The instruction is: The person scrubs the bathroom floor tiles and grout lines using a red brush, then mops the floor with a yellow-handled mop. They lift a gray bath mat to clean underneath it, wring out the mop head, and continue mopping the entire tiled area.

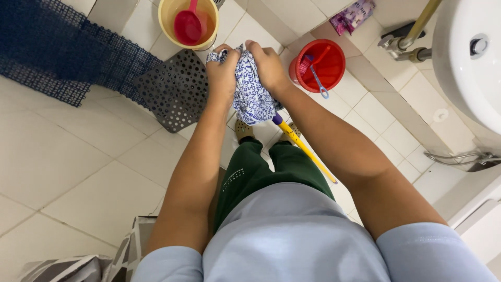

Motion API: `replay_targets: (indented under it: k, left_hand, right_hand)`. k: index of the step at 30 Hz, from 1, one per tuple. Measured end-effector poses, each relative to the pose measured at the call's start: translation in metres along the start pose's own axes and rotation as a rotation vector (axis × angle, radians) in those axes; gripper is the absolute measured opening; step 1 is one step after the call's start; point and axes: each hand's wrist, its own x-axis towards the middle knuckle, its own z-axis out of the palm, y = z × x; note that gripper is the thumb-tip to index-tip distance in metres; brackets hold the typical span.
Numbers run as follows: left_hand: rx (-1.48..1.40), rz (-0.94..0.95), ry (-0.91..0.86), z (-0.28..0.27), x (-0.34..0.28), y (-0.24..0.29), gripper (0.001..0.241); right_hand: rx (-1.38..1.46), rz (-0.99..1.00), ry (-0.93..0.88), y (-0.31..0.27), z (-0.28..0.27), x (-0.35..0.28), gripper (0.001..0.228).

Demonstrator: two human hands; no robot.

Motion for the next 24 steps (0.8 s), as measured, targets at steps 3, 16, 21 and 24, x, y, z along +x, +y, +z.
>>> replay_targets:
  k: [3, 16, 21, 24]
  left_hand:
    - [-0.040, 0.015, -0.010, 0.000, 0.004, -0.002, 0.007]
    - [0.196, 0.067, -0.154, -0.006, 0.032, -0.016, 0.021]
    - [0.430, 0.014, -0.116, 0.011, -0.005, 0.031, 0.058]
    - [0.377, 0.010, -0.110, 0.016, -0.019, 0.019, 0.079]
  right_hand:
    - [-0.435, -0.290, 0.161, 0.037, 0.007, 0.007, 0.040]
    - [-0.157, -0.205, 0.388, 0.034, 0.008, 0.014, 0.039]
    - [-0.250, -0.220, 0.438, 0.038, -0.005, 0.020, 0.037]
    - [-0.329, -0.251, 0.415, 0.038, -0.004, 0.019, 0.038]
